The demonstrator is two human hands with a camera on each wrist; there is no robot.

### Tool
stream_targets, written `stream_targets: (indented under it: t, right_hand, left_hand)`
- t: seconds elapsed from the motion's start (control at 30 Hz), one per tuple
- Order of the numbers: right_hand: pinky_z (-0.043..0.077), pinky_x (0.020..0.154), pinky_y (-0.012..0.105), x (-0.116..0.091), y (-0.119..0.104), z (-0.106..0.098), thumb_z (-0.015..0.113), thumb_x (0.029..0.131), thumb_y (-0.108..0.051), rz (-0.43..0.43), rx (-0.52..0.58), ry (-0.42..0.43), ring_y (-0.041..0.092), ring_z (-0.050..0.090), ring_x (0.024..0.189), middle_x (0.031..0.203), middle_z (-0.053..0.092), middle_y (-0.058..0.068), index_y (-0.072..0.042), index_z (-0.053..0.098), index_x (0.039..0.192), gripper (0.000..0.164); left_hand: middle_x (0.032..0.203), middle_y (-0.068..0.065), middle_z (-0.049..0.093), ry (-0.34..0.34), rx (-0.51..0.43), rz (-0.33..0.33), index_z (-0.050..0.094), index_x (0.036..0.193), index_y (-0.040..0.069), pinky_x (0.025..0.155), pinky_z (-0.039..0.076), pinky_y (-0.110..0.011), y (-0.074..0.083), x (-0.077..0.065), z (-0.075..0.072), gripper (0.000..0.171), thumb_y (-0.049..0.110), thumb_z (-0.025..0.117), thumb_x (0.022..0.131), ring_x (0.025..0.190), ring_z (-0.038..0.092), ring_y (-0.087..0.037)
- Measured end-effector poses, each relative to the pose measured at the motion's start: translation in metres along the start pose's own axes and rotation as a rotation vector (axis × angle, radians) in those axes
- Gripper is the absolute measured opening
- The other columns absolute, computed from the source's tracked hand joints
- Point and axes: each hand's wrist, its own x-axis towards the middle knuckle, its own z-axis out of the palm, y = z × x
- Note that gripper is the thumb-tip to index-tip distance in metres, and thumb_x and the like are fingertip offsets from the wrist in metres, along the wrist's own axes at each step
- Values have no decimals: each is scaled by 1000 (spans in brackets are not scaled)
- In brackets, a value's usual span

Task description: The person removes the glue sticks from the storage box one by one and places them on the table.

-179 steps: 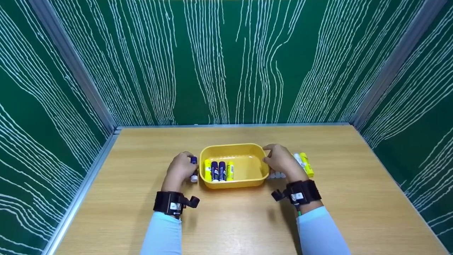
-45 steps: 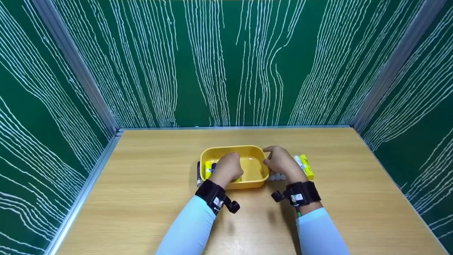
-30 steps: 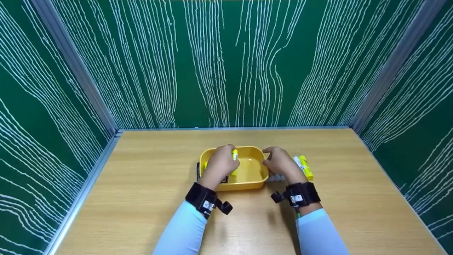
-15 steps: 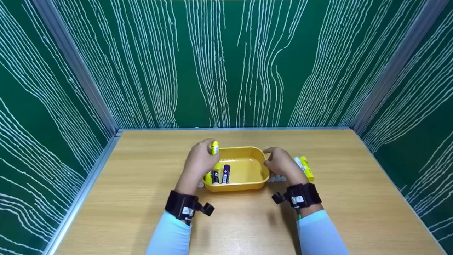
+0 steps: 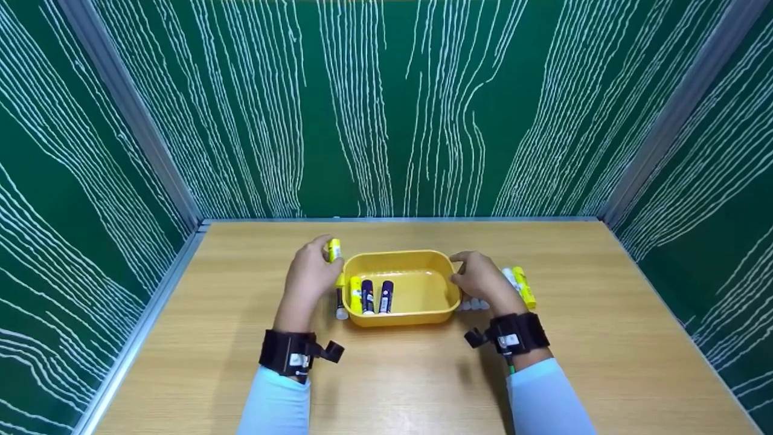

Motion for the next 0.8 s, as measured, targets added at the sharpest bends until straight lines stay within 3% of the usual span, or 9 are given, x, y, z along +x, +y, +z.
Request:
stream_targets:
  t: [0.27,0.53,0.8]
  right_hand:
    - [51,54,37,-1,2,1,62,82,-18,-42,-8,13,24,58,62,92,58,14,-17,43,128,50]
    - [52,57,39,-1,2,-1,61,83,-19,-16,19,-9,25,59,64,96,57,16,-19,41,130,51]
    - [52,58,39,-1,2,0,61,83,-19,-1,30,-10,28,59,67,95,58,15,-21,41,130,51]
  left_hand:
    - [109,-3,53,-7,86,-78,42,130,21,52,46,-26,-24,6,-3,52,26,58,80,72,54,-17]
    - [122,-5,48,-56,172,-154,39,131,22,72,43,-34,-42,11,2,52,25,56,82,87,48,-20]
    - [112,-4,50,-159,180,-219,41,130,21,64,42,-30,-51,14,16,53,19,58,80,84,49,-22]
